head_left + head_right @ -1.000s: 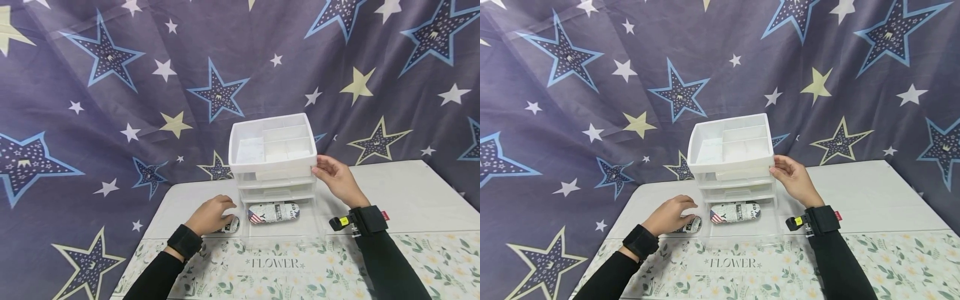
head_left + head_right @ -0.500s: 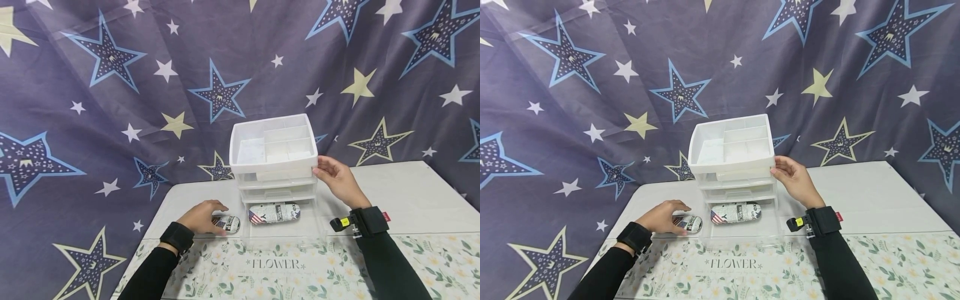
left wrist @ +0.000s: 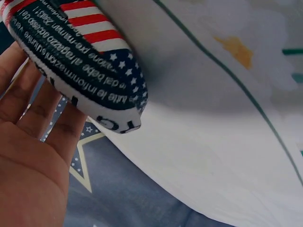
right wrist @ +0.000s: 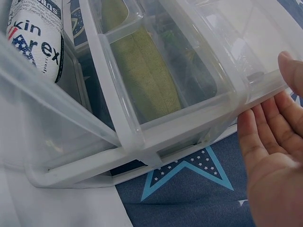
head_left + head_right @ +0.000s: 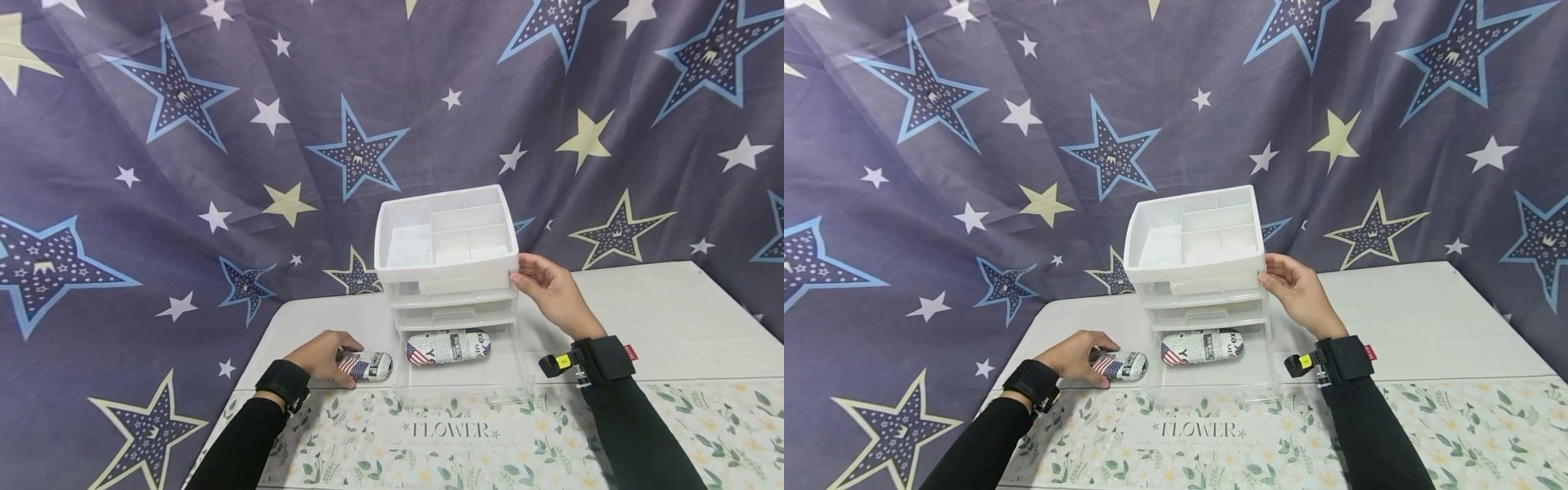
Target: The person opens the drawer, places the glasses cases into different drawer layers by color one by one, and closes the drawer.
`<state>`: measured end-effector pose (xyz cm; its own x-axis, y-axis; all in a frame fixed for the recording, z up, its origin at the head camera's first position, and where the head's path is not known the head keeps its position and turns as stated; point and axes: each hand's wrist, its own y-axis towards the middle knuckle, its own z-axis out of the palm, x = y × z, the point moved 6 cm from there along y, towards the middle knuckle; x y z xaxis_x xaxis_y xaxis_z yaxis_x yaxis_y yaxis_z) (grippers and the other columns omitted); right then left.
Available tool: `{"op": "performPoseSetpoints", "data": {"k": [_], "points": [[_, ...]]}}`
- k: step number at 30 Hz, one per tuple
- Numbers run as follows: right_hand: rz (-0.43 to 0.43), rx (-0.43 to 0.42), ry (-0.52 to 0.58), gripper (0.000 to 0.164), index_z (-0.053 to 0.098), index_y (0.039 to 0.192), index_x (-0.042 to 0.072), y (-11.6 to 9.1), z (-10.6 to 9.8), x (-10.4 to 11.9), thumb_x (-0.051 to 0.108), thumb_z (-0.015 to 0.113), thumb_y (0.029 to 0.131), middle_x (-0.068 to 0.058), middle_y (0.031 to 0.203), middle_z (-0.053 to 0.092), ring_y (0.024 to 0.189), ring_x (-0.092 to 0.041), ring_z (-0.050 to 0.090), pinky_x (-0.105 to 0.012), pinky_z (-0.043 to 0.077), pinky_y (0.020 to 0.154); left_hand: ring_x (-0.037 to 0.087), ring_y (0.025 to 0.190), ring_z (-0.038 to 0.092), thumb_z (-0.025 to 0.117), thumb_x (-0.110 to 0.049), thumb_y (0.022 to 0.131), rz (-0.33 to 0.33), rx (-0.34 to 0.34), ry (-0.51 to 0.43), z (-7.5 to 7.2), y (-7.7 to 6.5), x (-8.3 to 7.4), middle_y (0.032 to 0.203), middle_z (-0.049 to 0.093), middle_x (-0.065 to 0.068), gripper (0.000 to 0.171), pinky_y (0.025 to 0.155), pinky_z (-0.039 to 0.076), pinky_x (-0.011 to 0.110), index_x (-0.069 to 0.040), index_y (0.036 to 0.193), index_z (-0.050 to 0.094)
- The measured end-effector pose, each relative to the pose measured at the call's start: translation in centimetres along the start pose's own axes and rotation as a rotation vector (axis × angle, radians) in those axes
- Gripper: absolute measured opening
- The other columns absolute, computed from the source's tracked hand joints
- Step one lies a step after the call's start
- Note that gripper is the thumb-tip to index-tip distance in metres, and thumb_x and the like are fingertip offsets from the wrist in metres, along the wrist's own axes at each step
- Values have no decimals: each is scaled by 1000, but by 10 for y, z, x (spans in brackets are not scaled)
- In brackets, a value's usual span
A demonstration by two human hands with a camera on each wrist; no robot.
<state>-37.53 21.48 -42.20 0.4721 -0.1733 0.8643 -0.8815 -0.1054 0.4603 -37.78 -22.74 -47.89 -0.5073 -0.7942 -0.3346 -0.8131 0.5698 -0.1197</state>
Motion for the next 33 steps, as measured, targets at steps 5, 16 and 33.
{"op": "performPoseSetpoints", "data": {"k": [5, 16, 33], "points": [[-1, 5, -6, 48, 54, 143, -2, 0, 0, 0, 21, 66, 103, -21, 131, 62, 112, -4, 61, -11, 53, 91, 26, 110, 65, 99, -28, 65, -13, 4, -22, 1, 0, 1, 118, 70, 4, 69, 99, 56, 43, -6, 125, 71], [-4, 2, -7, 48, 54, 143, -2, 0, -1, 0, 20, 66, 103, -21, 131, 62, 111, -3, 61, -11, 53, 91, 22, 107, 65, 99, -28, 66, -7, -15, -26, 3, 1, 4, 117, 69, -1, 68, 95, 58, 39, -9, 124, 71], [-7, -3, -3, 47, 54, 142, -3, -1, 0, 2, 19, 67, 102, -22, 129, 62, 110, -4, 61, -12, 54, 90, 18, 105, 63, 97, -35, 69, 8, -51, -29, -25, -1, -8, 115, 67, -2, 70, 91, 58, 37, -8, 127, 69]]}}
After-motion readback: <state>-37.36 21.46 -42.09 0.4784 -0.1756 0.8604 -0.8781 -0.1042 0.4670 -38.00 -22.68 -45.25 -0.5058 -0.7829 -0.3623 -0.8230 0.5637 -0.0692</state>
